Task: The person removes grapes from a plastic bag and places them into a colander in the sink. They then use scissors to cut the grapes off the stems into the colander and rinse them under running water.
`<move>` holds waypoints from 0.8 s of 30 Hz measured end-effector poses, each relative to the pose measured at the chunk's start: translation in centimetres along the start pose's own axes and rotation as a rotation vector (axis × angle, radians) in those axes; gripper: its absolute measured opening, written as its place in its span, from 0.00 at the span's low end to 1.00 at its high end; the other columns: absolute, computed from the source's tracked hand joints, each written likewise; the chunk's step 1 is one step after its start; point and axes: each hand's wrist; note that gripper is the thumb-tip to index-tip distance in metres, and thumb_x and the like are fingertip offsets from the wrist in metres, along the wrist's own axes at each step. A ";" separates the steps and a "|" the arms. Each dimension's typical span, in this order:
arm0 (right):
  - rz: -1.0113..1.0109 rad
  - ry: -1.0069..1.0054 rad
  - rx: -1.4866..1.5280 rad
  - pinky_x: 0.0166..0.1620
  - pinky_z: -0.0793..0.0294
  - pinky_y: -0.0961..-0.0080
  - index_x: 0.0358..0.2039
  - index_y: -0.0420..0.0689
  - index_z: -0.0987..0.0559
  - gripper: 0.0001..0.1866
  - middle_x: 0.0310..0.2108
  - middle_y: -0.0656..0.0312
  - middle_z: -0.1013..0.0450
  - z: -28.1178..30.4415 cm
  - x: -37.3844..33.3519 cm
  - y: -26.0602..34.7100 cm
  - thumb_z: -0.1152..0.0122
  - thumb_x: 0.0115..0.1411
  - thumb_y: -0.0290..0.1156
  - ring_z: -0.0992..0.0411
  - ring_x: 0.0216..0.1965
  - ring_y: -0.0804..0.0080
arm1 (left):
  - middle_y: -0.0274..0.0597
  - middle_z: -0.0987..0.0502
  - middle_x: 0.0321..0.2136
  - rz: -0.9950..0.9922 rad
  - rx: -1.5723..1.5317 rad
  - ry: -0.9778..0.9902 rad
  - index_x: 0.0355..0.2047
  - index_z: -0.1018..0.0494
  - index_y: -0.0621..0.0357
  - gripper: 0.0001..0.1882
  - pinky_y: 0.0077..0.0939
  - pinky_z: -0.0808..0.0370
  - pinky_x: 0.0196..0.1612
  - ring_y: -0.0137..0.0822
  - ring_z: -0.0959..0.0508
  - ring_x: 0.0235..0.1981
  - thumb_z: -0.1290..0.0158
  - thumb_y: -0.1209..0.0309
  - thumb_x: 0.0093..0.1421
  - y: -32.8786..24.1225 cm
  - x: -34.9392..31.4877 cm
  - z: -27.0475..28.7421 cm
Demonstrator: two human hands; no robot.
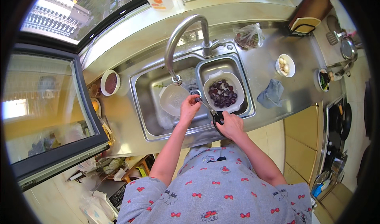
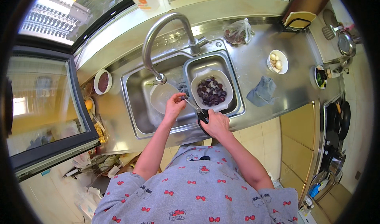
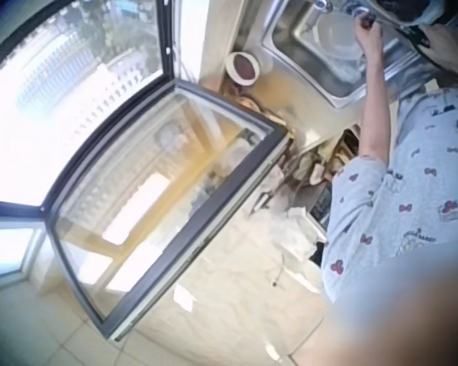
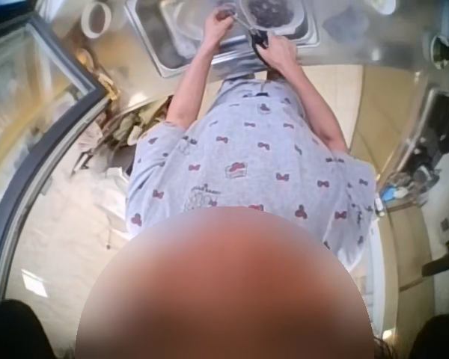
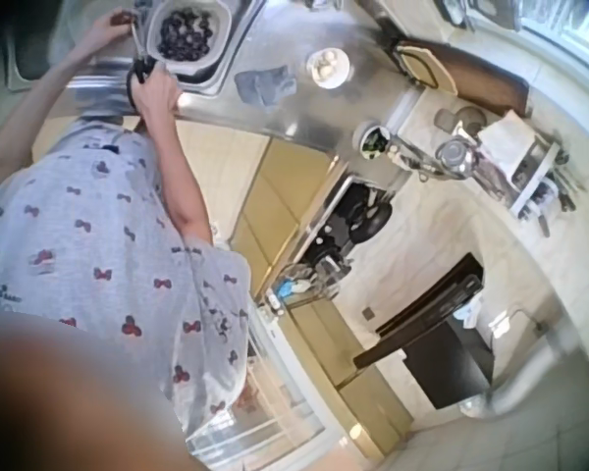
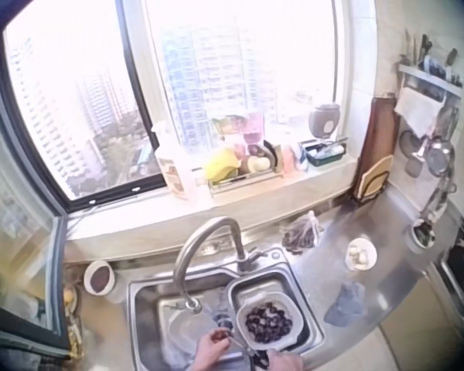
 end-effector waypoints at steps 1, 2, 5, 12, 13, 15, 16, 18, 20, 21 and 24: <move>-0.001 0.017 0.009 0.38 0.26 0.54 0.31 0.41 0.25 0.26 0.27 0.49 0.22 -0.3 0.3 0.3 0.36 0.52 0.55 0.23 0.33 0.49 | 0.30 0.27 0.23 -0.005 -0.003 -0.006 0.46 0.25 0.64 0.17 0.17 0.33 0.26 0.21 0.30 0.23 0.42 0.77 0.55 0.1 -0.2 0.4; -0.004 0.033 0.019 0.38 0.26 0.54 0.31 0.41 0.25 0.27 0.27 0.49 0.22 -0.6 0.6 0.7 0.37 0.53 0.56 0.22 0.33 0.49 | 0.30 0.27 0.22 -0.011 -0.005 -0.011 0.46 0.25 0.64 0.17 0.17 0.34 0.26 0.21 0.31 0.23 0.41 0.77 0.55 0.0 -0.4 0.7; 0.001 0.061 0.022 0.37 0.25 0.54 0.31 0.41 0.25 0.28 0.25 0.49 0.22 -1.2 1.3 1.6 0.38 0.54 0.58 0.22 0.31 0.48 | 0.33 0.25 0.26 0.021 0.020 0.001 0.49 0.27 0.65 0.19 0.17 0.32 0.30 0.22 0.29 0.26 0.44 0.77 0.55 -0.3 -0.8 1.6; 0.041 0.054 0.033 0.38 0.26 0.53 0.32 0.40 0.24 0.30 0.25 0.47 0.22 -1.4 2.1 3.4 0.39 0.54 0.60 0.22 0.31 0.45 | 0.35 0.24 0.26 -0.023 0.122 -0.047 0.48 0.26 0.66 0.20 0.20 0.30 0.29 0.24 0.28 0.26 0.41 0.74 0.54 0.8 -0.2 3.2; 0.044 0.053 0.046 0.38 0.26 0.53 0.31 0.40 0.23 0.30 0.25 0.47 0.22 -1.5 2.2 3.4 0.39 0.54 0.61 0.23 0.32 0.45 | 0.37 0.23 0.26 -0.020 0.129 -0.049 0.47 0.25 0.65 0.20 0.22 0.29 0.31 0.26 0.26 0.27 0.41 0.71 0.54 1.2 0.1 3.4; 0.040 0.055 0.060 0.38 0.27 0.53 0.31 0.41 0.21 0.30 0.26 0.47 0.22 -1.4 2.4 3.3 0.40 0.54 0.62 0.23 0.32 0.45 | 0.38 0.22 0.26 -0.015 0.135 -0.041 0.47 0.24 0.64 0.20 0.24 0.28 0.32 0.27 0.25 0.27 0.40 0.70 0.53 1.3 0.5 3.4; 0.036 0.058 0.061 0.38 0.26 0.53 0.31 0.42 0.21 0.31 0.26 0.47 0.22 -1.4 2.5 3.2 0.40 0.54 0.62 0.23 0.32 0.45 | 0.38 0.22 0.26 -0.015 0.136 -0.034 0.46 0.24 0.64 0.20 0.23 0.28 0.32 0.27 0.25 0.27 0.40 0.70 0.53 1.4 0.7 3.5; 0.015 0.092 0.052 0.38 0.26 0.53 0.31 0.42 0.19 0.31 0.26 0.48 0.22 -1.1 2.7 3.0 0.41 0.54 0.63 0.22 0.33 0.46 | 0.38 0.21 0.26 -0.014 0.136 -0.020 0.46 0.24 0.64 0.20 0.23 0.28 0.31 0.26 0.25 0.27 0.40 0.71 0.52 1.7 0.8 3.3; -0.015 0.154 0.034 0.38 0.26 0.53 0.31 0.43 0.19 0.32 0.27 0.48 0.22 -0.7 2.7 3.0 0.42 0.54 0.64 0.22 0.33 0.46 | 0.37 0.21 0.26 -0.018 0.139 -0.011 0.46 0.24 0.63 0.19 0.22 0.28 0.31 0.26 0.25 0.26 0.40 0.72 0.52 1.9 1.1 3.2; -0.027 0.149 0.037 0.38 0.26 0.53 0.31 0.44 0.19 0.32 0.27 0.48 0.22 -0.6 2.6 2.7 0.43 0.54 0.65 0.22 0.33 0.47 | 0.36 0.23 0.25 -0.012 0.140 0.004 0.47 0.25 0.64 0.19 0.21 0.30 0.29 0.25 0.26 0.25 0.41 0.73 0.53 2.1 1.2 3.1; -0.065 0.126 0.053 0.38 0.26 0.53 0.32 0.44 0.19 0.33 0.26 0.48 0.22 -1.0 1.8 1.3 0.44 0.55 0.66 0.22 0.33 0.47 | 0.34 0.25 0.24 0.000 0.165 0.027 0.47 0.26 0.65 0.19 0.19 0.31 0.27 0.23 0.28 0.24 0.41 0.75 0.55 2.3 1.3 2.0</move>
Point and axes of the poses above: each hand's wrist, its own x-axis towards the middle knuckle, its own z-axis out of the back of the hand, y = z × x
